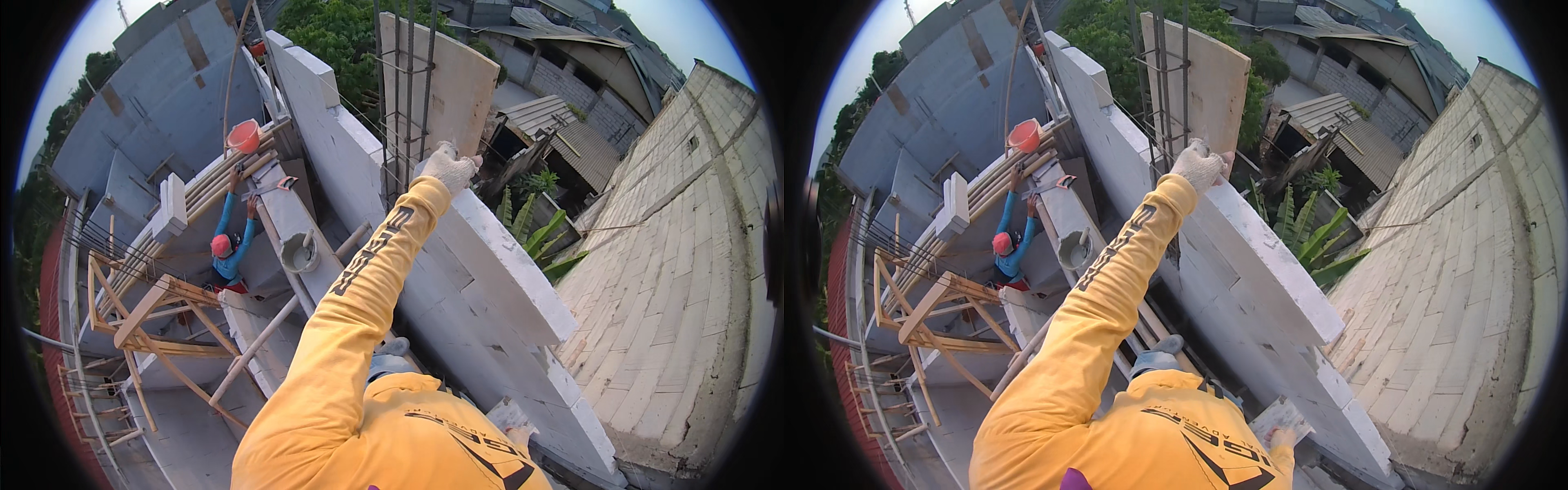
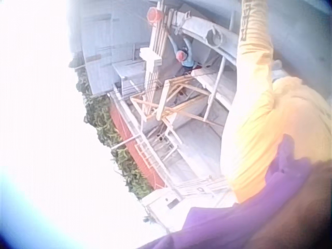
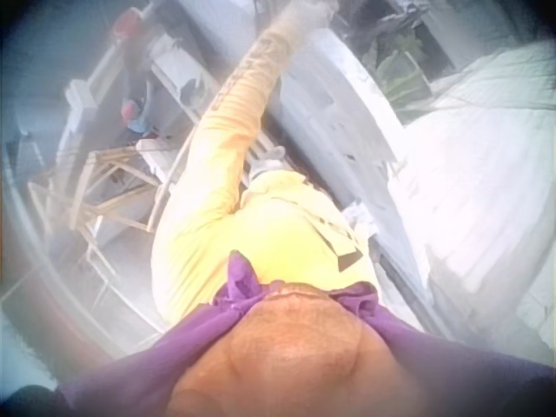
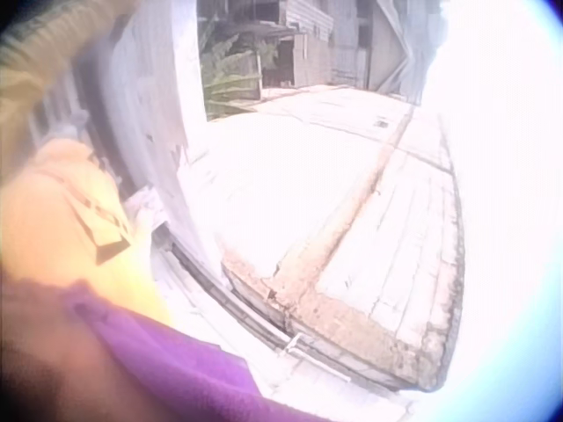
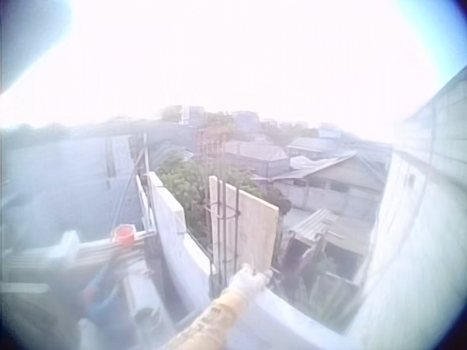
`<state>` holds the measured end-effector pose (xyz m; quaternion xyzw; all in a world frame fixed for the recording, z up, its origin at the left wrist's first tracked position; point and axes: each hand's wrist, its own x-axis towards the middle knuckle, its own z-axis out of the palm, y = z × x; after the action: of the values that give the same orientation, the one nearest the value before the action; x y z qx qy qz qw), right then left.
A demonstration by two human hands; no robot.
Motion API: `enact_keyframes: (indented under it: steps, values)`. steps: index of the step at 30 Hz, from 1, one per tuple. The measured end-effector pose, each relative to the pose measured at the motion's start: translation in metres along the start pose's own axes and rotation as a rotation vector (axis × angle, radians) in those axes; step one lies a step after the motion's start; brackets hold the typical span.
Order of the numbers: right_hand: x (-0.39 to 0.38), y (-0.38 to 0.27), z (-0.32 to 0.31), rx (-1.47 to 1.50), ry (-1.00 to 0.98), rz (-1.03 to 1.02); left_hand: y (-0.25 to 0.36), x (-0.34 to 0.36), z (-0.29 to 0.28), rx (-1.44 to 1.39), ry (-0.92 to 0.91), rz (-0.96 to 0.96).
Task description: The person measures a wall with a tape measure, applies mortar using a trowel, and then places a large white brick onto the mortar bed on top of the wall.
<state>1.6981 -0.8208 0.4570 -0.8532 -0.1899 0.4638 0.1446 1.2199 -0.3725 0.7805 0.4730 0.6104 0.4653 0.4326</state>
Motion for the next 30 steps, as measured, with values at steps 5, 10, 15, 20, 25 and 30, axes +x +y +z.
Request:
enact_keyframes:
  steps: [5,10,15,20,25,30]
  values:
    - [0.011,0.02,-0.001,-0.231,-0.04,-0.053,0.067,-0.041,0.011,0.027,0.137,0.414]
    - [0.032,0.016,-0.007,-0.277,-0.099,-0.083,-0.022,-0.08,0.0,0.216,0.096,0.164]
    - [0.045,-0.005,-0.021,-0.148,-0.124,-0.092,-0.235,-0.179,-0.014,0.449,0.128,-0.475]
    - [0.087,-0.033,-0.025,0.039,-0.204,-0.006,-0.453,-0.428,-0.06,0.925,-0.119,-1.039]
    - [0.073,-0.06,-0.018,-0.203,-0.162,-0.072,-0.394,-0.585,-0.07,0.156,0.511,-1.569]
    - [0.086,-0.045,-0.007,-0.235,-0.167,-0.129,-0.411,-0.577,-0.073,-0.154,0.774,-1.406]
